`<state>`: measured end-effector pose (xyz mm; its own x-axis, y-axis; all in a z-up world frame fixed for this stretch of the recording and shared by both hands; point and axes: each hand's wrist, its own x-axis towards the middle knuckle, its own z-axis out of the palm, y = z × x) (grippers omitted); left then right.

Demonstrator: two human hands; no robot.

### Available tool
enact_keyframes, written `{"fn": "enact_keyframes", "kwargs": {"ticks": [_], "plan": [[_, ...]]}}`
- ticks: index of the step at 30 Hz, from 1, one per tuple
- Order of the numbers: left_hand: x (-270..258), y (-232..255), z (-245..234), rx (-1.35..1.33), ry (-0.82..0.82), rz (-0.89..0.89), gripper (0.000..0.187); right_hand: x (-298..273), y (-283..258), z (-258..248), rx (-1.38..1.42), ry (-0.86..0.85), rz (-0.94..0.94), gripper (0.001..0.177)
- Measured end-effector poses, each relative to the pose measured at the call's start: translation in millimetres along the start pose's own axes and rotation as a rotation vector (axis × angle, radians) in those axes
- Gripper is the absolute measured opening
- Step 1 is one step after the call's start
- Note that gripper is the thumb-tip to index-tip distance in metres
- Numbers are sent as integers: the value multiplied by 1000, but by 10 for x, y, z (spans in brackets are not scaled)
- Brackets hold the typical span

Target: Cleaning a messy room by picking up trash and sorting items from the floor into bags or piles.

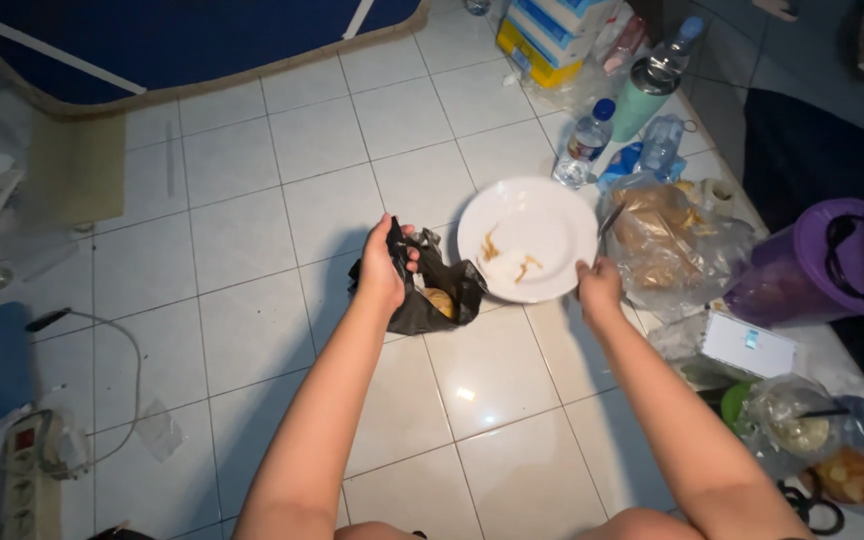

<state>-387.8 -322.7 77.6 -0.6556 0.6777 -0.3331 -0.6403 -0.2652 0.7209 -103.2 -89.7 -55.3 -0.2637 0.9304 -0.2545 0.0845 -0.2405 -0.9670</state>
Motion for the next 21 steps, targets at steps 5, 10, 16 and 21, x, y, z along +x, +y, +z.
{"fn": "enact_keyframes", "kwargs": {"ticks": [5,10,16,21], "plan": [[110,48,-38,2,41,-17,37,-316,-913,72,88,-47,-148,12],[181,134,-120,-14,74,-26,39,-629,-1432,327,146,-117,-203,12],[149,294,-192,-35,44,-74,49,-879,-1500,755,5,-212,-323,13],[237,362,-401,16,140,-97,53,-894,-1425,1005,-85,-172,-405,17]]}}
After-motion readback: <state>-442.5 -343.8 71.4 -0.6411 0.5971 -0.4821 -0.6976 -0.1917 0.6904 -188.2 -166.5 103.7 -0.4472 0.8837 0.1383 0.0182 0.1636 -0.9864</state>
